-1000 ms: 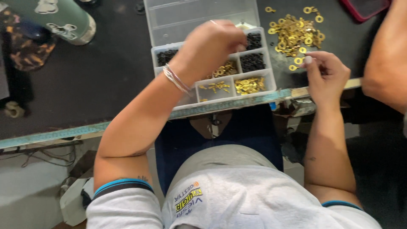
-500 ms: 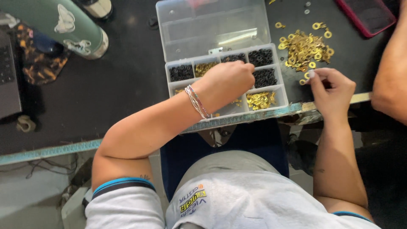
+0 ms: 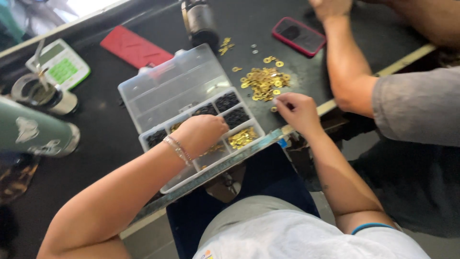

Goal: The person sorts small metal fasteners from a compartmentalized plastic box onto a workbench. They pick up handfuls of gold-colored snap fasteners, separate them by type, and place them into piles on the table while occasionally returning some to the box.

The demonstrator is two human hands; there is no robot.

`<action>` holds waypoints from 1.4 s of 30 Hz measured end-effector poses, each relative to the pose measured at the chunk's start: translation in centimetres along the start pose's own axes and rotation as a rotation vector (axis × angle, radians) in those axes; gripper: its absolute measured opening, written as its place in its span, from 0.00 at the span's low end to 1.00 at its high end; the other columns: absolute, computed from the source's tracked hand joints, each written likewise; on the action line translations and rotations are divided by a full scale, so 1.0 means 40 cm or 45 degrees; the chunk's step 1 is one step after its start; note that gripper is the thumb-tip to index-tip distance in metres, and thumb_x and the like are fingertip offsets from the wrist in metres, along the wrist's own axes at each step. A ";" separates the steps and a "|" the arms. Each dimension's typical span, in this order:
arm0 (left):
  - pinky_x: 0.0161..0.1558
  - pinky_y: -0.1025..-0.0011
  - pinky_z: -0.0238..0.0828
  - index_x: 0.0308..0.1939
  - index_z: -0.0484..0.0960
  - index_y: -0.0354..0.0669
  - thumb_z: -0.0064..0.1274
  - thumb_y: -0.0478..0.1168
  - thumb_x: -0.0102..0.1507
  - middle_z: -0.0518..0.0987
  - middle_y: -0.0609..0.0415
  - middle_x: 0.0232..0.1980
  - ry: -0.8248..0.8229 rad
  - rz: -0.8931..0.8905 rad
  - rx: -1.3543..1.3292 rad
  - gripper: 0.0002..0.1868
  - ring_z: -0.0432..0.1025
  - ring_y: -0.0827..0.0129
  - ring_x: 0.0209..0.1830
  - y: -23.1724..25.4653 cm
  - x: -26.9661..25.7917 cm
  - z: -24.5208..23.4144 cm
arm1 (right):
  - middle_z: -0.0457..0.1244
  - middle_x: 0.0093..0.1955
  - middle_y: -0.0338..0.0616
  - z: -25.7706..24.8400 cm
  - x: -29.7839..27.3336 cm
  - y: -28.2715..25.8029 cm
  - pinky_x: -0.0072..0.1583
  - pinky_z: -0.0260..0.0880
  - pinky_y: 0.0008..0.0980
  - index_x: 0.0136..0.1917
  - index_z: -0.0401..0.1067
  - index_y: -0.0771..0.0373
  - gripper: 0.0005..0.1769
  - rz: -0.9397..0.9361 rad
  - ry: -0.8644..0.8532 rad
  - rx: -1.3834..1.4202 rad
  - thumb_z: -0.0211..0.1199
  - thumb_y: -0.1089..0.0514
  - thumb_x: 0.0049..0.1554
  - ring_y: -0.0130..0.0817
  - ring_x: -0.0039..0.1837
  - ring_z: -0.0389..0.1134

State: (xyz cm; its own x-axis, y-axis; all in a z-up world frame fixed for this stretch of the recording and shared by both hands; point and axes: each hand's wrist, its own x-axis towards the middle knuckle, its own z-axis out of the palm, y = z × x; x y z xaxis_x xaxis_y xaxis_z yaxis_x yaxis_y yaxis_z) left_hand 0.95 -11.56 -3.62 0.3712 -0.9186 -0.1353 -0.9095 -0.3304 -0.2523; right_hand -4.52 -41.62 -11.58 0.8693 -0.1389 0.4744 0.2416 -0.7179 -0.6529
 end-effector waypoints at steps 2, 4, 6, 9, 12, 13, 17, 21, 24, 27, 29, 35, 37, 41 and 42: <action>0.27 0.68 0.77 0.26 0.83 0.51 0.58 0.31 0.59 0.83 0.61 0.26 -0.042 -0.040 -0.030 0.10 0.80 0.67 0.27 0.008 0.000 -0.008 | 0.72 0.39 0.43 0.004 -0.003 0.010 0.52 0.72 0.44 0.49 0.82 0.53 0.05 0.011 0.028 -0.024 0.70 0.55 0.58 0.47 0.48 0.74; 0.26 0.65 0.77 0.26 0.83 0.49 0.58 0.30 0.58 0.84 0.57 0.26 -0.084 -0.096 -0.064 0.09 0.79 0.63 0.25 0.017 -0.002 -0.010 | 0.72 0.38 0.41 0.006 -0.003 0.012 0.52 0.72 0.43 0.49 0.82 0.51 0.06 0.011 0.044 -0.044 0.71 0.53 0.57 0.45 0.47 0.74; 0.24 0.66 0.76 0.31 0.83 0.52 0.59 0.31 0.59 0.84 0.61 0.29 -0.149 -0.128 0.006 0.08 0.80 0.65 0.25 0.023 -0.008 -0.014 | 0.71 0.36 0.40 0.004 -0.001 -0.002 0.49 0.73 0.43 0.48 0.82 0.52 0.04 0.011 0.052 -0.026 0.70 0.54 0.58 0.45 0.44 0.73; 0.26 0.62 0.78 0.34 0.79 0.57 0.58 0.32 0.59 0.83 0.61 0.35 -0.168 -0.137 -0.114 0.09 0.80 0.64 0.28 0.002 -0.018 0.011 | 0.71 0.36 0.38 0.008 -0.001 0.005 0.48 0.73 0.42 0.49 0.82 0.50 0.05 0.012 0.023 -0.044 0.70 0.53 0.59 0.42 0.43 0.73; 0.34 0.66 0.80 0.35 0.77 0.59 0.53 0.31 0.64 0.84 0.68 0.41 -0.207 -0.118 -0.057 0.12 0.82 0.68 0.36 -0.017 -0.015 0.002 | 0.71 0.36 0.38 0.008 -0.002 0.010 0.48 0.73 0.41 0.49 0.81 0.51 0.06 0.019 -0.007 -0.055 0.70 0.52 0.59 0.42 0.43 0.73; 0.34 0.66 0.80 0.35 0.77 0.59 0.53 0.31 0.64 0.84 0.68 0.41 -0.207 -0.119 -0.056 0.12 0.82 0.68 0.36 -0.014 -0.019 0.001 | 0.71 0.36 0.38 0.009 -0.002 0.011 0.48 0.73 0.41 0.49 0.81 0.51 0.06 0.018 -0.006 -0.054 0.70 0.52 0.59 0.42 0.43 0.73; 0.36 0.67 0.81 0.37 0.75 0.59 0.53 0.30 0.64 0.82 0.67 0.41 -0.251 -0.120 -0.037 0.13 0.82 0.69 0.36 -0.011 -0.017 0.003 | 0.71 0.36 0.40 0.004 0.000 0.001 0.48 0.73 0.42 0.49 0.81 0.54 0.06 0.009 -0.005 -0.044 0.69 0.53 0.59 0.44 0.42 0.72; 0.39 0.61 0.80 0.35 0.77 0.57 0.53 0.29 0.63 0.82 0.61 0.38 -0.244 -0.069 -0.210 0.12 0.82 0.60 0.36 -0.030 -0.009 0.021 | 0.71 0.36 0.41 0.004 -0.001 -0.001 0.47 0.72 0.45 0.47 0.81 0.54 0.06 -0.005 0.019 -0.034 0.70 0.53 0.59 0.46 0.42 0.73; 0.38 0.57 0.79 0.36 0.81 0.54 0.54 0.30 0.63 0.83 0.55 0.37 -0.241 -0.055 -0.362 0.10 0.82 0.53 0.37 -0.058 0.007 0.055 | 0.71 0.36 0.41 -0.002 -0.005 -0.016 0.47 0.72 0.44 0.48 0.81 0.54 0.05 -0.003 0.027 -0.012 0.69 0.53 0.58 0.46 0.42 0.72; 0.45 0.56 0.79 0.39 0.85 0.57 0.59 0.37 0.60 0.86 0.54 0.39 -0.270 -0.125 -0.644 0.07 0.82 0.50 0.42 -0.076 -0.022 0.010 | 0.71 0.37 0.42 -0.002 -0.002 -0.010 0.48 0.72 0.44 0.48 0.81 0.53 0.06 -0.008 0.026 -0.018 0.69 0.53 0.58 0.48 0.43 0.73; 0.45 0.56 0.79 0.39 0.86 0.57 0.60 0.38 0.59 0.86 0.56 0.38 -0.245 -0.097 -0.635 0.07 0.82 0.50 0.41 -0.094 -0.025 0.033 | 0.71 0.36 0.42 -0.003 -0.004 -0.012 0.48 0.72 0.43 0.48 0.81 0.54 0.05 -0.005 0.021 -0.001 0.69 0.53 0.59 0.46 0.42 0.73; 0.48 0.59 0.78 0.37 0.86 0.56 0.60 0.39 0.59 0.85 0.58 0.35 -0.105 -0.127 -0.770 0.05 0.82 0.55 0.39 -0.113 -0.035 0.073 | 0.71 0.37 0.45 -0.008 0.001 -0.014 0.50 0.73 0.44 0.49 0.82 0.57 0.06 -0.032 -0.001 0.011 0.69 0.55 0.59 0.49 0.44 0.73; 0.48 0.57 0.78 0.37 0.85 0.56 0.56 0.37 0.60 0.85 0.55 0.36 -0.063 -0.169 -0.871 0.05 0.82 0.54 0.41 -0.111 -0.041 0.061 | 0.71 0.38 0.49 -0.010 0.000 -0.006 0.52 0.72 0.47 0.49 0.82 0.59 0.06 -0.032 -0.035 0.053 0.68 0.57 0.59 0.54 0.46 0.73; 0.48 0.59 0.75 0.38 0.85 0.52 0.59 0.38 0.61 0.83 0.55 0.33 0.253 -0.010 -0.975 0.02 0.80 0.54 0.39 -0.111 -0.053 0.079 | 0.71 0.41 0.45 0.015 -0.004 0.069 0.54 0.72 0.44 0.51 0.81 0.55 0.04 -0.097 -0.086 0.015 0.69 0.57 0.62 0.49 0.49 0.74; 0.49 0.58 0.74 0.39 0.85 0.51 0.60 0.38 0.62 0.82 0.54 0.33 0.320 0.039 -1.018 0.02 0.80 0.54 0.40 -0.115 -0.054 0.096 | 0.71 0.41 0.41 0.023 -0.005 0.091 0.55 0.72 0.42 0.52 0.82 0.53 0.04 -0.096 -0.064 -0.015 0.70 0.56 0.63 0.45 0.50 0.74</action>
